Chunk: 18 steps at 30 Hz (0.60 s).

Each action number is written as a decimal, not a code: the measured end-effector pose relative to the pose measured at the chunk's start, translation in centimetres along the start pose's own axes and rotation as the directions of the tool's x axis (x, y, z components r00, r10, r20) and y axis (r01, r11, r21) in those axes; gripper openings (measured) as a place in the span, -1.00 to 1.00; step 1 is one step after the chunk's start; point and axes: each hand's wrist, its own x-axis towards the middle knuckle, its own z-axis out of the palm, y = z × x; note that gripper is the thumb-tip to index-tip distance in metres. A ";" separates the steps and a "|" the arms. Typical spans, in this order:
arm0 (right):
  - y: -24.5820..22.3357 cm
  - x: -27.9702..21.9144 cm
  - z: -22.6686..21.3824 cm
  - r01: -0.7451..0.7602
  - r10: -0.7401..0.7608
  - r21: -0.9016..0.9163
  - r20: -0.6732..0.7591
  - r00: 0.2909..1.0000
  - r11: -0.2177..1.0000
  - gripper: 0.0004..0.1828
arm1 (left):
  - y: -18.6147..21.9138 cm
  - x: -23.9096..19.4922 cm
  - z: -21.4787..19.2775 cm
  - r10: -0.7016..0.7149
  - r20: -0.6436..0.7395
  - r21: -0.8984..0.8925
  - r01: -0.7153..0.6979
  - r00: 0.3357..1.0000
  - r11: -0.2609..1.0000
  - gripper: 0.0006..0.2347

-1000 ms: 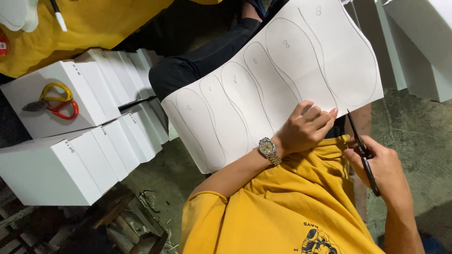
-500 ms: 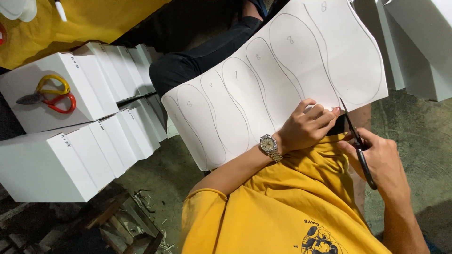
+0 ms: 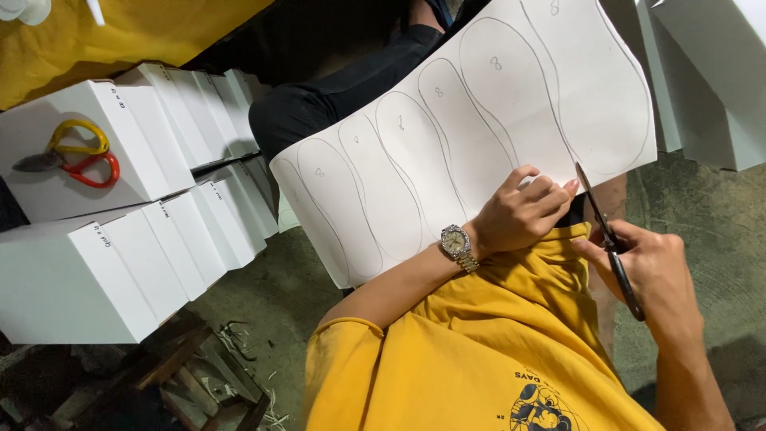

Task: Cutting out shoe insole shapes from a large sheet of material using scissors

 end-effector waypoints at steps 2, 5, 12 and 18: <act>-0.6 -0.1 -0.3 -0.041 0.041 0.006 0.006 0.999 0.999 -0.60 | 0.0 0.3 -0.3 0.004 -0.006 0.003 -0.004 1.000 1.000 -0.92; -1.4 0.2 -0.7 -0.107 0.107 0.002 0.013 0.994 0.994 -0.59 | 0.3 0.0 -0.2 0.028 -0.004 -0.005 -0.028 1.000 1.000 -0.91; -1.0 1.0 -0.1 -0.116 0.116 -0.011 0.013 0.993 0.993 -0.51 | 0.4 -0.4 0.2 0.044 -0.011 -0.032 -0.045 0.999 0.998 -0.90; -0.3 1.0 0.0 -0.009 0.009 0.000 -0.040 0.999 1.000 -0.55 | 0.3 -0.3 0.2 0.027 -0.015 -0.014 -0.028 1.000 1.000 -0.90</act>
